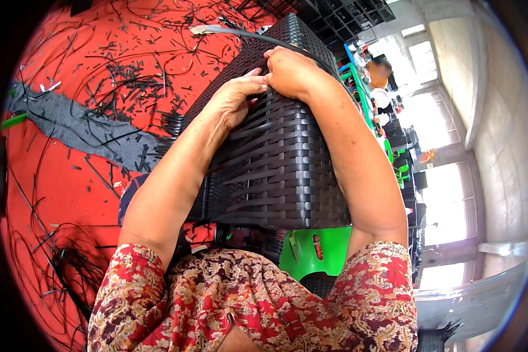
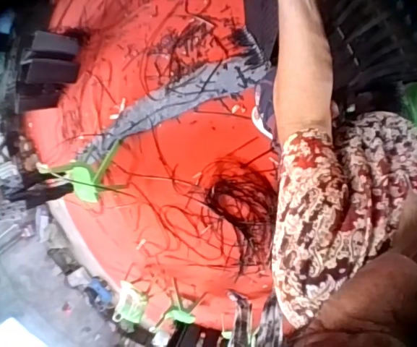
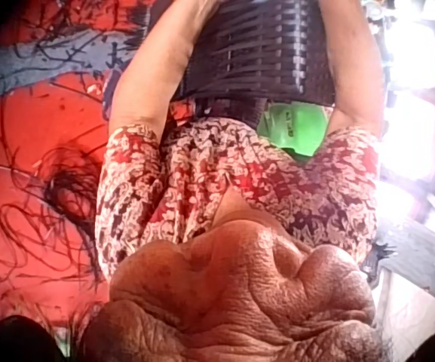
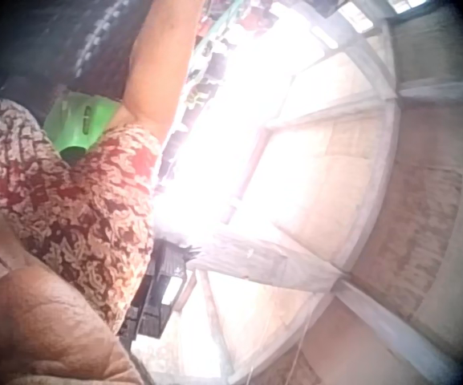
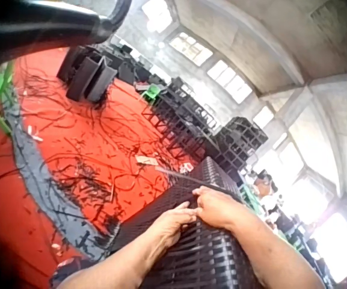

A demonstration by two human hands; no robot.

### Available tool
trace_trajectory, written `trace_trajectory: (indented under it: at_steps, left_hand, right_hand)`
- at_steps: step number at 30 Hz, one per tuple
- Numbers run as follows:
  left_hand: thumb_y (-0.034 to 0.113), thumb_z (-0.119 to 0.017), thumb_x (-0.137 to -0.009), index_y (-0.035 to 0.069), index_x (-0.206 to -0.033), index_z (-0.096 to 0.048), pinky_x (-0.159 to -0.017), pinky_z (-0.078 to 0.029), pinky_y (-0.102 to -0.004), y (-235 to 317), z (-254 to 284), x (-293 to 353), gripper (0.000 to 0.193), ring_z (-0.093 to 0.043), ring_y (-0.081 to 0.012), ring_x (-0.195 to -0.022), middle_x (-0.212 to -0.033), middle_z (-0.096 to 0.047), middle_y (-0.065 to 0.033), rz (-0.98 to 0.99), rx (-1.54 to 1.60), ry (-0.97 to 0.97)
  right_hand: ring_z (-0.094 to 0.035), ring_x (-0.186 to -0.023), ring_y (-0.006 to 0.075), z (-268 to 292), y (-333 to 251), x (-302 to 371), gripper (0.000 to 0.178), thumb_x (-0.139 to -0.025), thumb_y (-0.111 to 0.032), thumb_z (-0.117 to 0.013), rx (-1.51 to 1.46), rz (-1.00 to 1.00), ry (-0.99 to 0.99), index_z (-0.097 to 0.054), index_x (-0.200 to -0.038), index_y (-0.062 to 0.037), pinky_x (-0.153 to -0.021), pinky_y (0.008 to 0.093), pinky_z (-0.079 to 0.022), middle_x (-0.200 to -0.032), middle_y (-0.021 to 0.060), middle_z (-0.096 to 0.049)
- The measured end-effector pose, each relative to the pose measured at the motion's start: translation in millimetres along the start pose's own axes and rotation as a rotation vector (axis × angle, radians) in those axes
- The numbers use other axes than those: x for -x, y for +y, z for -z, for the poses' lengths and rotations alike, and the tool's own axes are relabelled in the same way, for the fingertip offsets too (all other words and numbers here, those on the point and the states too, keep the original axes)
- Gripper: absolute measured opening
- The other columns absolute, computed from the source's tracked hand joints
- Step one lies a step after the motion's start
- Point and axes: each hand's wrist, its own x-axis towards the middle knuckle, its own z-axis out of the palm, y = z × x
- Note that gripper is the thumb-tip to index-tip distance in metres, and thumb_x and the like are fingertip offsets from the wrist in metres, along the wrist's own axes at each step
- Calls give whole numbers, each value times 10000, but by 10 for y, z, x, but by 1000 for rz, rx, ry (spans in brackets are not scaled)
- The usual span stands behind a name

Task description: The person weaves black plastic strips onto a furniture frame by hand, pulling the strips through the existing weave and securing them.

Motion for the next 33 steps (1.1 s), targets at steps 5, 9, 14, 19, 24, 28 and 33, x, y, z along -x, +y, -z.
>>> trace_trajectory:
  at_steps: [5, 9, 14, 19, 24, 28, 33]
  left_hand:
    - [66, -684, -747, 20, -870, -665, -903, -316, -305, -3, 10, -65, 133, -430, -119, -1117, -1420, -351, -120, -19, -195, -86]
    - [56, -655, -791, -19, -943, -612, -878, -383, -286, -1, 79, -154, 175, -489, -120, -1010, -923, -594, -9, 10, -307, -297]
    - [121, -632, -785, -51, -841, -602, -776, -441, -291, 178, 243, -70, 183, -582, -187, -815, -810, -621, -69, -274, -961, -101]
    - [157, -540, -789, -6, -756, -642, -645, -501, -401, 505, 711, 208, 195, -638, -352, -702, -744, -638, -196, -161, -1923, 14]
    - [180, -554, -771, 47, -802, -669, -733, -522, -405, 307, 2342, 499, 179, -647, -342, -804, -846, -667, -152, 149, -2429, -109]
    - [159, -564, -765, 54, -916, -663, -783, -508, -408, 314, 3342, 1208, 209, -634, -329, -897, -926, -663, -158, 674, -2361, 243]
    - [123, -555, -738, 51, -951, -653, -787, -504, -415, 219, 3288, 1745, 245, -629, -342, -892, -917, -658, -173, 831, -2143, 361]
  right_hand:
    - [-568, -1033, 280, -25, 57, 123, 212, -738, -156, -643, 4, -16, 50, -598, -686, 44, -855, 338, -452, -1227, 152, -543]
    - [-569, -1049, 281, -35, 103, 228, 191, -758, -164, -614, -40, -12, 107, -632, -727, 24, -866, 336, -454, -1197, 163, -565]
    - [-544, -1089, 302, 304, -142, 723, 207, -837, -139, -557, -502, 180, 38, -608, -985, -3, -900, 366, -433, -1165, 196, -563]
    - [-511, -1067, 358, 218, -472, 1849, 296, -793, -114, -620, -384, 485, 378, -566, -1054, 15, -917, 427, -421, -1063, 187, -555]
    - [-532, -1073, 354, 106, -447, 2427, 217, -793, -72, -623, -654, 394, 340, -599, -987, 21, -908, 421, -446, -1136, 183, -556]
    - [-578, -993, 331, -70, -122, 2535, 154, -818, -73, -602, -601, 194, 529, -613, -947, 10, -843, 395, -484, -1072, 169, -594]
    - [-600, -908, 294, -333, 415, 2359, 126, -841, -54, -559, -686, 23, 683, -597, -938, 17, -800, 358, -481, -977, 148, -616]
